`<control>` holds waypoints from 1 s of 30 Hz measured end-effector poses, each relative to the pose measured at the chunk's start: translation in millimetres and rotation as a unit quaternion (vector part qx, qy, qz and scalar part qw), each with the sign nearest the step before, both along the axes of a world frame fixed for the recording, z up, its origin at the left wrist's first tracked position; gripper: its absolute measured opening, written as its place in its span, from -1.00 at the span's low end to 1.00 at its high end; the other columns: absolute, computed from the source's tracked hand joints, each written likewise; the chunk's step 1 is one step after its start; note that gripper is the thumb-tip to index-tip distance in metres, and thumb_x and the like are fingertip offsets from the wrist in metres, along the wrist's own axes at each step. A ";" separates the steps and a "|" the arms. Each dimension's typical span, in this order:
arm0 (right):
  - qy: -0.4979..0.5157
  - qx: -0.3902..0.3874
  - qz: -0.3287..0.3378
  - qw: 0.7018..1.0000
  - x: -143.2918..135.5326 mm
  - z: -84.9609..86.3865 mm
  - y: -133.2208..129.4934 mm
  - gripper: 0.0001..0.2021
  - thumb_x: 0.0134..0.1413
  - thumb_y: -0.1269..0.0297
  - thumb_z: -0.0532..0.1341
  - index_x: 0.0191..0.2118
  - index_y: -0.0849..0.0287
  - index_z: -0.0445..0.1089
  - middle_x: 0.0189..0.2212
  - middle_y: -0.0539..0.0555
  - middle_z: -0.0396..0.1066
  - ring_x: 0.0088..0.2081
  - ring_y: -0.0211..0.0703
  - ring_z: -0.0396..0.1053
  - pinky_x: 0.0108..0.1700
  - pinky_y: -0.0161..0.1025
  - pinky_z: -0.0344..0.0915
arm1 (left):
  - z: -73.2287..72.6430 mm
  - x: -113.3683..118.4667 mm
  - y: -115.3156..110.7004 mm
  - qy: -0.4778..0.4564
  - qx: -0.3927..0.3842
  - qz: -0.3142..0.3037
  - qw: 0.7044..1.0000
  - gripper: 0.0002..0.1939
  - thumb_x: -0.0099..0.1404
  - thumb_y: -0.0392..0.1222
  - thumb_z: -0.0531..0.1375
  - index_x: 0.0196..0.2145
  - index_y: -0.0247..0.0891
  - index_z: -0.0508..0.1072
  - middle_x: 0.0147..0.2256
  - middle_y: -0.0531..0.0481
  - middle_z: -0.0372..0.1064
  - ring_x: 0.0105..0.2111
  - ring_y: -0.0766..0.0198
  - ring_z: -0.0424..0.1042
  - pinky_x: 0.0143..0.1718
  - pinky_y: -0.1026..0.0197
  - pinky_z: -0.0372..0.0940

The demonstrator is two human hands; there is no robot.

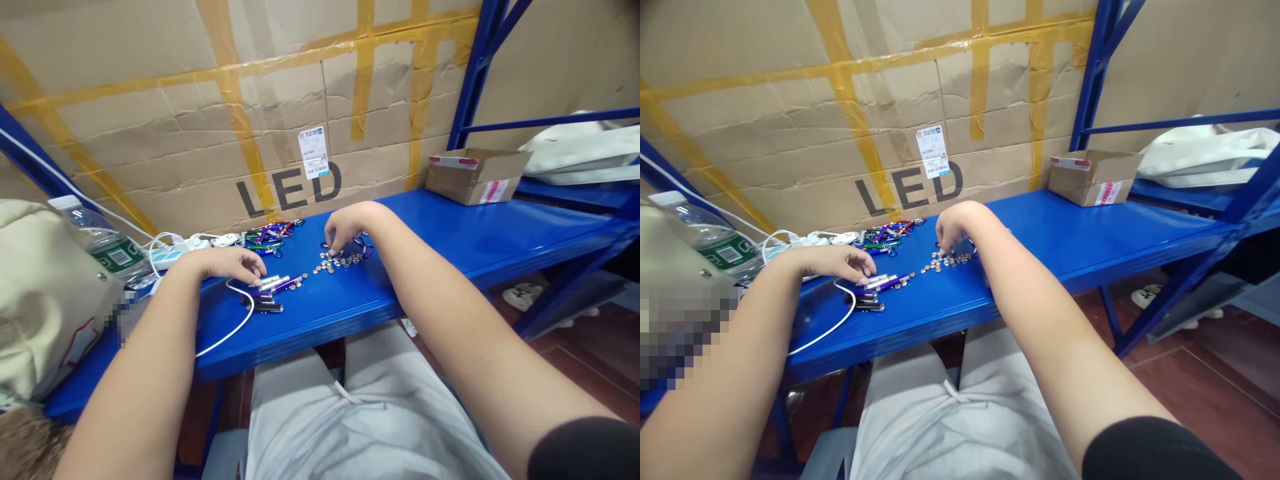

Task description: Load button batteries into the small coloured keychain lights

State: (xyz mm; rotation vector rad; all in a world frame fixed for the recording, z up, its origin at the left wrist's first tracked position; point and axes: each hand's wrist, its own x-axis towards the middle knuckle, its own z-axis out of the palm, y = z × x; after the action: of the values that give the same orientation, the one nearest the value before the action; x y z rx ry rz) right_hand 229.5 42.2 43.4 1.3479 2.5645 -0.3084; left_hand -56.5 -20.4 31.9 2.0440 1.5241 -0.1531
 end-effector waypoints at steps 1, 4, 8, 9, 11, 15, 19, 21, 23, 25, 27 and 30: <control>-0.003 -0.006 0.003 1.000 -1.1 -0.6 0.2 -0.60 -0.07 0.10 0.37 -0.08 0.13 0.51 -0.29 0.08 0.49 -0.32 -0.12 0.40 -0.36 -0.25 0.23 | -1.8 0.4 1.1 0.003 -0.003 0.001 1.000 -0.54 -0.05 0.12 0.33 -0.21 -0.15 0.54 -0.25 0.04 0.53 -0.18 0.17 0.45 -0.15 0.27 0.30; -0.007 -0.010 0.020 1.000 -6.1 -6.4 4.9 -0.61 -0.06 0.13 0.36 -0.08 0.13 0.51 -0.27 0.08 0.49 -0.33 -0.15 0.39 -0.37 -0.28 0.22 | -4.7 5.9 2.7 0.024 0.023 0.006 0.999 -0.58 -0.02 0.12 0.30 -0.24 -0.15 0.55 -0.27 0.06 0.53 -0.20 0.16 0.44 -0.18 0.26 0.29; 0.009 0.002 0.046 0.999 -10.7 -14.1 11.6 -0.63 -0.06 0.16 0.35 -0.08 0.13 0.51 -0.26 0.07 0.50 -0.36 -0.19 0.38 -0.39 -0.29 0.20 | -5.5 17.3 1.5 0.022 0.094 0.029 0.995 -0.66 0.02 0.05 0.26 -0.28 -0.18 0.52 -0.31 0.04 0.51 -0.25 0.16 0.44 -0.22 0.22 0.29; 0.013 0.003 0.048 0.999 -11.3 -15.1 12.1 -0.63 -0.06 0.17 0.34 -0.08 0.13 0.51 -0.26 0.07 0.50 -0.36 -0.19 0.38 -0.39 -0.30 0.20 | -6.5 19.6 1.8 -0.001 0.111 0.034 0.993 -0.66 0.02 0.03 0.26 -0.28 -0.20 0.50 -0.31 0.02 0.51 -0.26 0.17 0.44 -0.22 0.21 0.30; 0.017 0.008 0.045 0.999 -12.4 -16.1 12.0 -0.65 -0.04 0.19 0.33 -0.08 0.14 0.51 -0.27 0.06 0.50 -0.37 -0.20 0.38 -0.40 -0.29 0.20 | -10.4 23.0 4.3 -0.068 0.143 0.038 0.987 -0.65 0.01 -0.01 0.27 -0.25 -0.22 0.43 -0.29 0.00 0.50 -0.26 0.17 0.45 -0.21 0.19 0.32; 0.024 0.012 0.031 0.999 -14.8 -17.6 11.5 -0.64 -0.01 0.22 0.31 -0.04 0.15 0.48 -0.27 0.07 0.49 -0.37 -0.21 0.37 -0.41 -0.31 0.21 | -21.6 26.5 13.2 -0.164 0.197 0.017 0.966 -0.56 0.07 -0.02 0.25 -0.10 -0.22 0.36 -0.23 -0.03 0.48 -0.21 0.16 0.47 -0.14 0.12 0.33; 0.040 -0.001 0.021 0.999 -14.7 -22.2 16.9 -0.60 0.01 0.22 0.31 0.02 0.12 0.45 -0.33 0.04 0.47 -0.40 -0.25 0.36 -0.39 -0.33 0.21 | -28.0 31.6 17.1 -0.153 0.202 -0.007 0.967 -0.57 0.09 0.05 0.26 -0.12 -0.20 0.41 -0.22 -0.01 0.49 -0.21 0.14 0.47 -0.15 0.12 0.34; 0.054 -0.004 0.021 0.998 -13.4 -25.2 21.1 -0.66 0.02 0.22 0.30 -0.04 0.13 0.48 -0.39 0.03 0.45 -0.43 -0.26 0.33 -0.40 -0.32 0.22 | -28.3 34.8 15.8 -0.138 0.183 -0.017 0.973 -0.61 0.10 0.08 0.25 -0.19 -0.21 0.44 -0.24 -0.01 0.50 -0.21 0.14 0.47 -0.15 0.13 0.34; 0.065 -0.002 0.017 0.998 -12.0 -27.5 25.0 -0.71 0.01 0.20 0.31 -0.12 0.14 0.52 -0.44 0.03 0.45 -0.46 -0.25 0.32 -0.40 -0.29 0.23 | -27.5 37.3 13.7 -0.126 0.172 -0.020 0.977 -0.60 0.10 0.12 0.25 -0.21 -0.23 0.46 -0.24 -0.02 0.50 -0.22 0.15 0.46 -0.14 0.14 0.33; 0.068 0.001 0.009 0.998 -10.7 -28.6 27.7 -0.72 -0.03 0.16 0.33 -0.18 0.16 0.54 -0.45 0.05 0.45 -0.46 -0.22 0.33 -0.39 -0.25 0.24 | -26.2 38.7 11.7 -0.118 0.173 -0.019 0.978 -0.57 0.10 0.16 0.24 -0.22 -0.23 0.46 -0.24 -0.03 0.50 -0.22 0.15 0.46 -0.13 0.14 0.33; 0.065 0.004 0.006 0.998 -9.7 -28.4 29.4 -0.68 -0.07 0.11 0.35 -0.18 0.17 0.55 -0.44 0.06 0.46 -0.45 -0.19 0.35 -0.39 -0.23 0.24 | -25.1 39.4 10.4 -0.107 0.177 -0.018 0.978 -0.54 0.10 0.20 0.23 -0.21 -0.23 0.47 -0.23 -0.03 0.51 -0.22 0.14 0.46 -0.13 0.14 0.32; 0.048 0.008 0.009 0.999 -7.9 -27.2 30.5 -0.66 -0.06 0.08 0.35 -0.17 0.18 0.55 -0.43 0.06 0.45 -0.44 -0.19 0.35 -0.39 -0.23 0.24 | -23.9 40.2 8.9 -0.096 0.180 -0.020 0.979 -0.53 0.11 0.21 0.23 -0.20 -0.22 0.48 -0.22 -0.02 0.51 -0.19 0.13 0.45 -0.11 0.14 0.31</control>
State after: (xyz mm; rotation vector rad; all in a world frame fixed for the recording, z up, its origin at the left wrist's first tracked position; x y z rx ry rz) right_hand 221.6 72.7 16.2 1.3467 2.6606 -0.3572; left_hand -16.3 -11.5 8.0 2.2897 1.4722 0.3203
